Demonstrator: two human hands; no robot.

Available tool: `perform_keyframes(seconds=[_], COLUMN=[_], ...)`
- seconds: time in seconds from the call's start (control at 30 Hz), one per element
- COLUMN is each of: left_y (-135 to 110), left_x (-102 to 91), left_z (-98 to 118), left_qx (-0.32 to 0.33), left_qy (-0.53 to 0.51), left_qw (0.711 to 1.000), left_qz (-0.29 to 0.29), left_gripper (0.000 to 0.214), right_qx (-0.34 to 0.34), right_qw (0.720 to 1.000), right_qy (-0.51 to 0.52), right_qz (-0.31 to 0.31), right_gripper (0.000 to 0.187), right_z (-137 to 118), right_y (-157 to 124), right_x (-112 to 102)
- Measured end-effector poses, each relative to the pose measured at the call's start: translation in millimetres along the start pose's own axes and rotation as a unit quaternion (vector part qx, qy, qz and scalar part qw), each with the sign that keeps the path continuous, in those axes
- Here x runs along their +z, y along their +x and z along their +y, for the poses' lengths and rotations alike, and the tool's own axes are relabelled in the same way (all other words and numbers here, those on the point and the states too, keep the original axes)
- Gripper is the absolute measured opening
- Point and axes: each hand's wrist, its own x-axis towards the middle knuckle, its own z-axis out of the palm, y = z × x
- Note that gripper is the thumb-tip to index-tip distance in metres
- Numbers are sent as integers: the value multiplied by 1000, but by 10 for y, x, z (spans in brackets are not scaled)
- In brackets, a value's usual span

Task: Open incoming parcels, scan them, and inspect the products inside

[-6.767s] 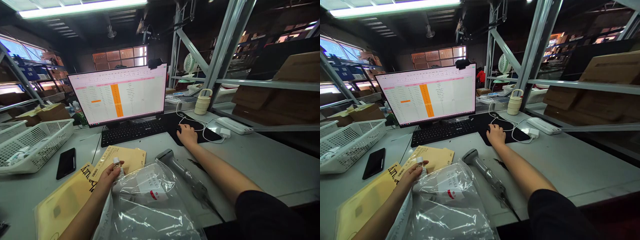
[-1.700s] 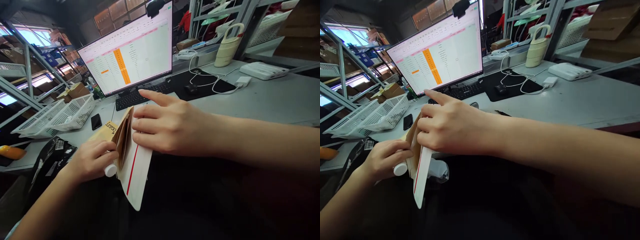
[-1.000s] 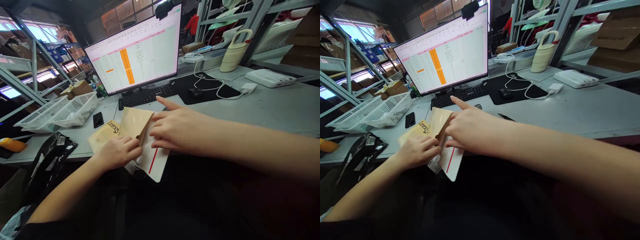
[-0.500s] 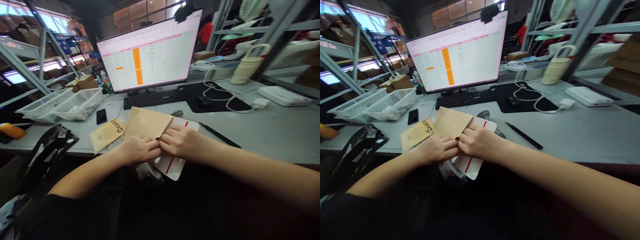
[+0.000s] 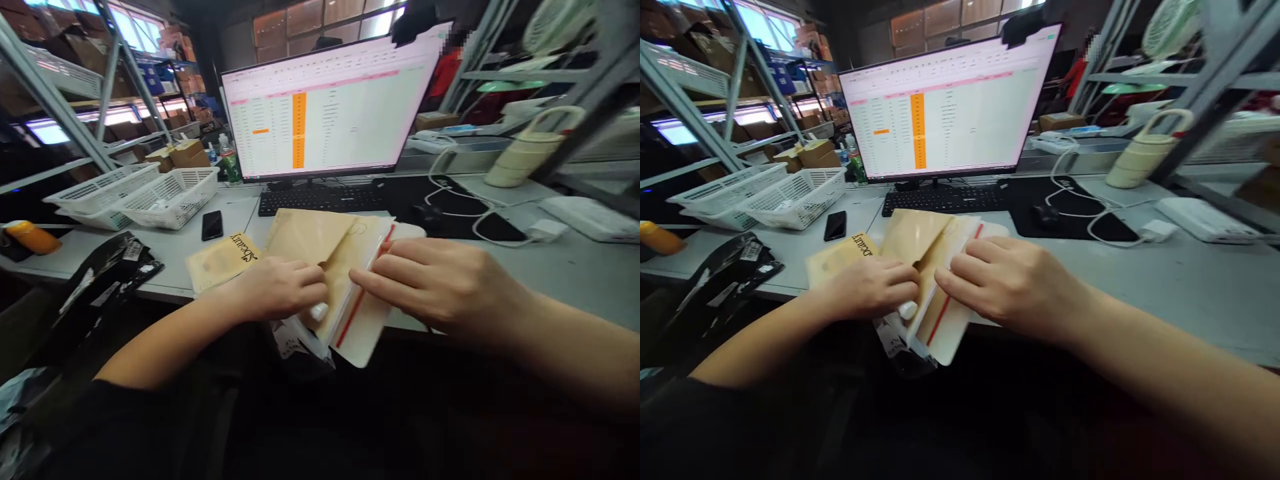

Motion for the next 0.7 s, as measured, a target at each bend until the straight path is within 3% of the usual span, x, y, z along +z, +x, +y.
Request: perform_keyframes(seconds=[0.13, 0.27, 0.37, 0.47, 0.7], left_y=[-104, -134, -102, -36, 164], left_x=[-56, -69, -49, 1, 69], left_z=[-136, -160, -115, -45, 132], left_qx=[-39, -37, -34, -32, 17], left_qy=[17, 23, 16, 11, -11], left_qw=[999, 999, 999, 999, 996], left_qz=[-3, -3, -14, -35, -82], left_gripper=[17, 15, 13, 15, 16], right_qx=[7, 37, 33, 29, 0], right_qw=[998, 995, 997, 998, 990], right_qy=[-16, -54, -51, -64, -31], right_qz=[55, 71, 41, -7, -136], right_gripper=[21, 24, 17, 23, 27], right_z=[-7, -66, -80, -84, -183], right_y=[-207, -401, -451, -394, -206], right_x=[-350, -534, -579, -575, -393])
